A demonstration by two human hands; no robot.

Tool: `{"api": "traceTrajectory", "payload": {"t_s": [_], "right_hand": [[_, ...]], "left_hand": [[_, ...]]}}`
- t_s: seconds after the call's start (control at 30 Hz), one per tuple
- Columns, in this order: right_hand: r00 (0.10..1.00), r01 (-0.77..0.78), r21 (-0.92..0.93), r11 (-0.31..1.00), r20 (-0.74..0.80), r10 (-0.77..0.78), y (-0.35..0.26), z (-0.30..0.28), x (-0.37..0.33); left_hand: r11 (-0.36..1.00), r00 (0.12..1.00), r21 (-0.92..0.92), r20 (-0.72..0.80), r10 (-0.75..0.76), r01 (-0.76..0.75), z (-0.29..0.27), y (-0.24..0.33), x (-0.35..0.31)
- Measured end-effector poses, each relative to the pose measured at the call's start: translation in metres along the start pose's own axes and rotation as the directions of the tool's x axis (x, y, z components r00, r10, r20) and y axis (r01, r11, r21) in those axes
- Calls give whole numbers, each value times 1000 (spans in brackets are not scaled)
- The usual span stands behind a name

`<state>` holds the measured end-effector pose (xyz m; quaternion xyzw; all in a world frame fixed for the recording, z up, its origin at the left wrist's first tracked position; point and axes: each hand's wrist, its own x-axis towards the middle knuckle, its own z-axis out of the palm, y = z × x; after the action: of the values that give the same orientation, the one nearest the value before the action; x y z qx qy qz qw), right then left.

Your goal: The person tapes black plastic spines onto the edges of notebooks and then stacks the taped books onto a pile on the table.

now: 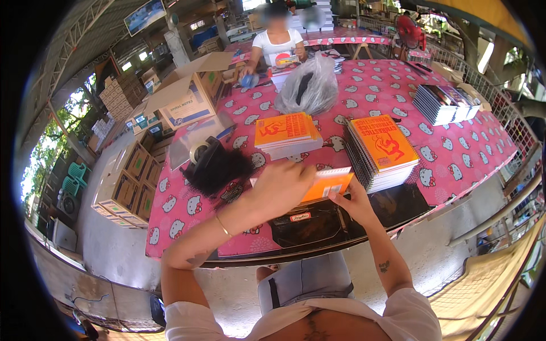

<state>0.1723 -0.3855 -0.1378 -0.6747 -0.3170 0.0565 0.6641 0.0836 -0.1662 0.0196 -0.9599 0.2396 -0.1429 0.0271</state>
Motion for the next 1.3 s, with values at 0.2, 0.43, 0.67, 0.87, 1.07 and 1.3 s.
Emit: {"api": "traceTrajectory", "payload": {"t_s": [0.2, 0.43, 0.67, 0.87, 1.07, 1.3], "right_hand": [[995, 103, 197, 975, -30, -99, 8, 33, -4], [991, 42, 69, 997, -133, -32, 25, 24, -11], [984, 68, 105, 992, -169, -50, 11, 25, -15], [973, 78, 9, 997, -217, -75, 1, 18, -13], [788, 493, -700, 516, 110, -605, -89, 62, 5], [859, 504, -621, 600, 290, -422, -58, 106, 37]], "left_hand": [[952, 883, 60, -396, -253, 300, 51, 35, -68], [186, 471, -828, 104, -876, 529, 158, 13, -137], [655, 603, -71, -328, -727, 752, 182, -149, -117], [767, 647, -115, -466, -603, 632, 146, -133, -95], [769, 716, -487, -347, -605, 414, 107, -47, -126], [820, 616, -509, -566, -548, 262, 82, 7, -121]]}}
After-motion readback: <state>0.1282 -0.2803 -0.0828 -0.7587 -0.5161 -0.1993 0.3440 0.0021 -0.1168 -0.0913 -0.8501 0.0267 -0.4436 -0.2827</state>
